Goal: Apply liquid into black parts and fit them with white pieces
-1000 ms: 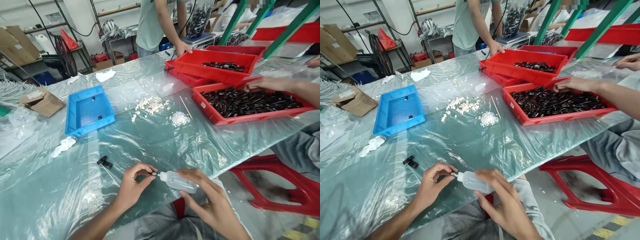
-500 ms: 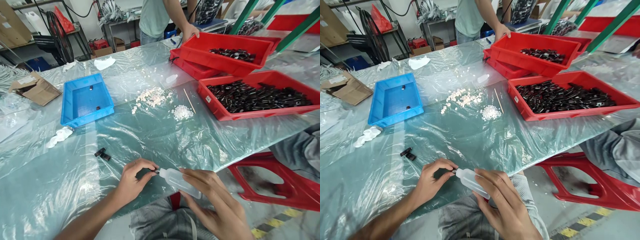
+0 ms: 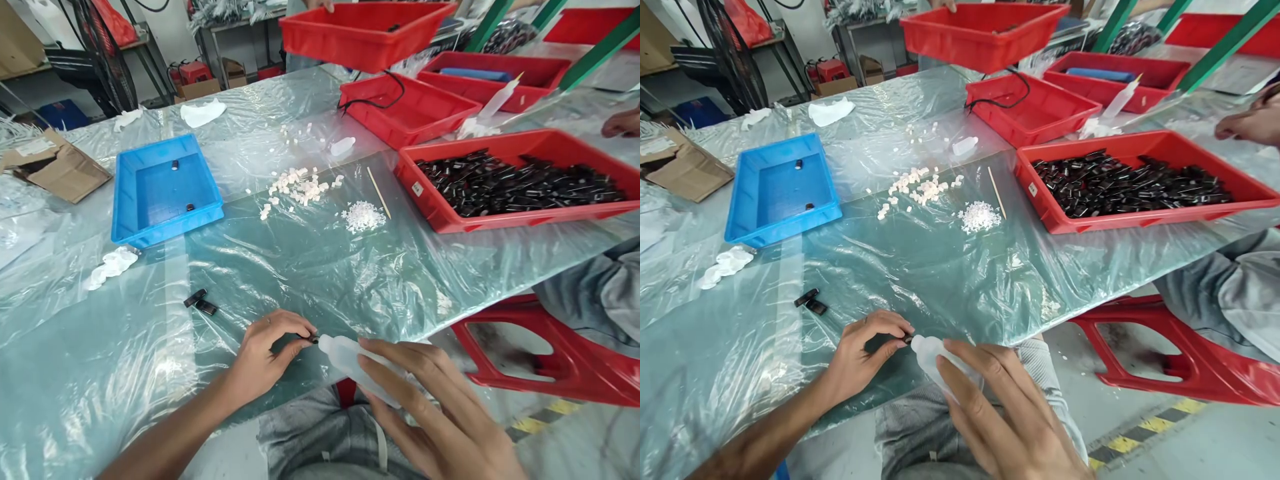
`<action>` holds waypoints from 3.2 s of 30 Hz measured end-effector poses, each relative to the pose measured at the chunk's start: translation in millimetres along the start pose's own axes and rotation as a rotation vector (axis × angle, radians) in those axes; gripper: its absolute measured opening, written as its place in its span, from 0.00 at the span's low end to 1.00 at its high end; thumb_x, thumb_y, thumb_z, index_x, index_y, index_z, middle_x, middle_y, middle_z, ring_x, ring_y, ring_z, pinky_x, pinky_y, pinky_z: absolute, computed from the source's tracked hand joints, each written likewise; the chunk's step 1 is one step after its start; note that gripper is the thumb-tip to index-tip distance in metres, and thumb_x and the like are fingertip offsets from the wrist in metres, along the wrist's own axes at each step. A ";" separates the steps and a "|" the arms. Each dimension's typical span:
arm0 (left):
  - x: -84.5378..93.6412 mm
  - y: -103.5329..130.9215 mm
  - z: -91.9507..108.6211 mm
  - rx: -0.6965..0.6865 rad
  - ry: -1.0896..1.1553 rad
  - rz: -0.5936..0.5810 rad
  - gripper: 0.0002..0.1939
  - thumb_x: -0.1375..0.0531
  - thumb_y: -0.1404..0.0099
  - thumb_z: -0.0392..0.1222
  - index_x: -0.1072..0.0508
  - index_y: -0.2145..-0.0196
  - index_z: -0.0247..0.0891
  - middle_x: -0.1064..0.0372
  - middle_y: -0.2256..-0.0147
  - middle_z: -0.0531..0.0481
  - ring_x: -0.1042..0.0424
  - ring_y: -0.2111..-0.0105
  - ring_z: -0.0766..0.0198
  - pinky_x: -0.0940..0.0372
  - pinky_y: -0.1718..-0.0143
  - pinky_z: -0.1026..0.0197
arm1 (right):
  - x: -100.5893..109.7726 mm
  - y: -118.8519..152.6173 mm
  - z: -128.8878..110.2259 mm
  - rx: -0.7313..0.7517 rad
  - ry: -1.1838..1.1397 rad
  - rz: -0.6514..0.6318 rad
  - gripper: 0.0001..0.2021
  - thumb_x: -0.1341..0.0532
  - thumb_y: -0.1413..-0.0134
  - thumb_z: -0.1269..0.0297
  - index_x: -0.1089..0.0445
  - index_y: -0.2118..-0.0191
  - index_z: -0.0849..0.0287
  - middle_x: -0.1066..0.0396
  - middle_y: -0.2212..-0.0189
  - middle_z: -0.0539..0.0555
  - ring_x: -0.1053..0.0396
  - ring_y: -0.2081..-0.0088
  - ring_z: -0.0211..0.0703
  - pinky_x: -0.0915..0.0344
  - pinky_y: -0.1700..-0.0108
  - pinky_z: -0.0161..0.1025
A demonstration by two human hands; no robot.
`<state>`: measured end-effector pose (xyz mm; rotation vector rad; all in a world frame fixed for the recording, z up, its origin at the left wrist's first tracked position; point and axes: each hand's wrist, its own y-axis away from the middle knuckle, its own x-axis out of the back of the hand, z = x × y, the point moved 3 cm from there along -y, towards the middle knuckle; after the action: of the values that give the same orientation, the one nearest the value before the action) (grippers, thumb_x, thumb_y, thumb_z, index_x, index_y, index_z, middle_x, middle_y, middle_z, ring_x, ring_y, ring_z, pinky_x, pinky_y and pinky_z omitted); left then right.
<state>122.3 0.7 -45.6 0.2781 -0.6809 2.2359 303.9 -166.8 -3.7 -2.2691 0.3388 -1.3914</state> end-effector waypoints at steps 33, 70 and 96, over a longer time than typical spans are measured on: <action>-1.2 7.3 -8.0 0.175 0.060 -0.019 0.15 0.29 0.30 0.44 0.27 0.50 0.47 0.21 0.57 0.49 0.18 0.59 0.61 0.21 0.56 0.60 | -38.9 22.4 50.3 -0.794 -0.938 0.160 0.13 0.29 0.40 0.58 0.19 0.50 0.42 0.15 0.52 0.52 0.16 0.56 0.44 0.19 0.53 0.31; -6.2 8.7 -5.7 0.028 -0.134 -0.303 0.10 0.51 0.18 0.37 0.35 0.45 0.45 0.28 0.59 0.47 0.28 0.66 0.62 0.34 0.68 0.61 | -20.0 9.9 8.2 -0.248 -0.282 0.042 0.37 0.32 0.40 0.68 0.37 0.29 0.33 0.18 0.50 0.55 0.17 0.55 0.60 0.16 0.57 0.55; 3.0 8.8 -12.7 0.184 -0.097 -0.109 0.09 0.43 0.22 0.39 0.27 0.51 0.54 0.18 0.50 0.52 0.18 0.66 0.62 0.24 0.66 0.62 | -78.1 -28.5 97.9 -0.766 -0.928 0.199 0.21 0.26 0.46 0.54 0.24 0.47 0.49 0.19 0.46 0.56 0.21 0.43 0.54 0.26 0.36 0.53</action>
<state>114.1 4.7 -58.4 0.5056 -0.4980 2.1940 354.1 -83.9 -88.0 -3.0512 0.8228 0.0331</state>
